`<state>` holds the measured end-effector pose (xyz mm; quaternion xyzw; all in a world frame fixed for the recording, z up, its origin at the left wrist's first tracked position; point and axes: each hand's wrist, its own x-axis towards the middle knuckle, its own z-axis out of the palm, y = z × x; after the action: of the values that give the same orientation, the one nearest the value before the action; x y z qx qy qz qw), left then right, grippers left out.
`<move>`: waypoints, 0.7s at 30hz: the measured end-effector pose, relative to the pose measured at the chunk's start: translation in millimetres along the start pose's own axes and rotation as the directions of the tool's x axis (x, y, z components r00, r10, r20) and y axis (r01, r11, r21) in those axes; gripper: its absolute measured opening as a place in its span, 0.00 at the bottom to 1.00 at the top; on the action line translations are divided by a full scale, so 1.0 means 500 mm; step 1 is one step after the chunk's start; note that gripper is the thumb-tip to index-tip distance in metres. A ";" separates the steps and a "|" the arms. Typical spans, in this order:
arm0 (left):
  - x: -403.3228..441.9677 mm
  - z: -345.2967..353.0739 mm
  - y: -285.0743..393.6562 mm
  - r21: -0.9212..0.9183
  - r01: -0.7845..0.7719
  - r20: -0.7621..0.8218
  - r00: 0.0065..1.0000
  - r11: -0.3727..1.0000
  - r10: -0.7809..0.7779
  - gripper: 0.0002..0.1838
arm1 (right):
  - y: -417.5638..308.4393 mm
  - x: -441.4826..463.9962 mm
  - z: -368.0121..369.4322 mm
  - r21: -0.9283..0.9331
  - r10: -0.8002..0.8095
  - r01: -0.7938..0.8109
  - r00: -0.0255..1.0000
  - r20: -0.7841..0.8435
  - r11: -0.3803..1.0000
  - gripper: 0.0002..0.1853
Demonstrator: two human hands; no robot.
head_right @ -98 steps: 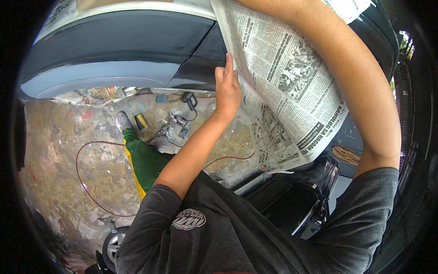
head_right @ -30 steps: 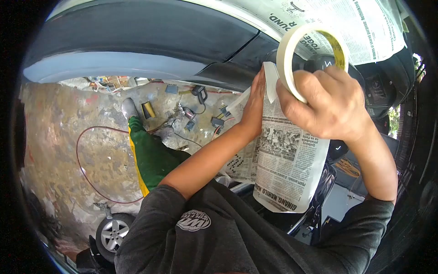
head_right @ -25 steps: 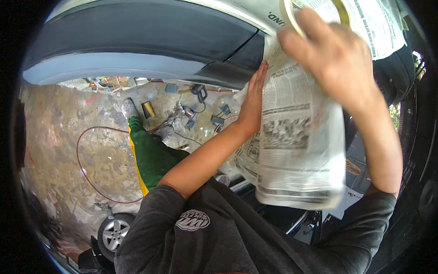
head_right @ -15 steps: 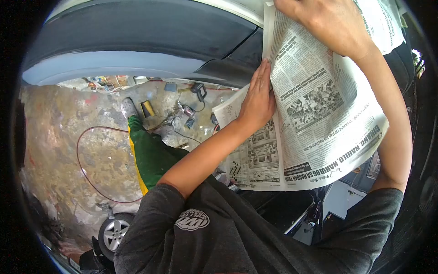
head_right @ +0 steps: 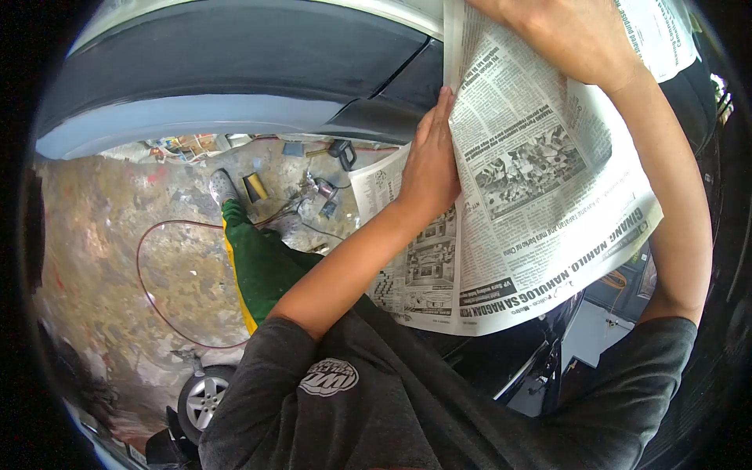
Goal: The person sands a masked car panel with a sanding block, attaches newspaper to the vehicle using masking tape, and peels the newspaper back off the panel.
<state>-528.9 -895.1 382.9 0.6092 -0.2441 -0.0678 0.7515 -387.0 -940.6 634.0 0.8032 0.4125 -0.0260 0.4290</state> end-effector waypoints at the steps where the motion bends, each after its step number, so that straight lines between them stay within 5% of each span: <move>1: -0.001 0.002 0.002 -0.019 0.009 0.001 1.000 1.000 -0.009 0.45 | 0.000 -0.004 0.003 -0.001 -0.001 0.001 1.000 0.001 1.000 0.09; 9: 0.001 0.001 0.010 -0.042 0.038 -0.019 0.999 0.998 -0.039 0.44 | 0.003 -0.007 0.011 -0.010 0.011 -0.011 1.000 -0.011 1.000 0.13; 12: 0.003 0.009 0.006 0.097 0.008 0.001 1.000 0.995 -0.008 0.50 | 0.005 -0.012 -0.006 0.065 0.097 -0.090 0.990 -0.107 0.994 0.17; 14: 0.000 0.005 0.010 0.069 0.026 0.001 1.000 0.997 -0.026 0.57 | 0.001 -0.025 -0.108 0.521 0.461 -0.503 0.860 0.220 0.690 0.21; 15: 0.001 0.002 0.014 0.056 0.031 0.004 1.000 0.998 -0.031 0.60 | -0.004 -0.058 -0.134 0.581 0.507 -0.554 0.821 0.262 0.597 0.24; 16: 0.003 0.009 0.017 0.105 0.040 -0.009 0.999 0.994 -0.039 0.52 | -0.007 -0.091 -0.161 0.632 0.551 -0.596 0.778 0.302 0.495 0.26; 17: 0.005 0.016 0.021 0.136 0.031 -0.008 1.000 0.990 -0.031 0.52 | -0.011 -0.155 -0.168 0.609 0.554 -0.532 0.814 0.176 0.588 0.30; 21: -0.010 0.035 0.025 0.224 -0.036 0.031 0.999 0.974 0.030 0.49 | -0.178 -0.266 -0.329 0.627 0.576 -0.679 0.706 0.413 0.382 0.58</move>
<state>-543.3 -905.5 395.8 0.6852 -0.2704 -0.0356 0.6754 -586.8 -882.9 730.8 0.9949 0.0003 -0.0778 0.0642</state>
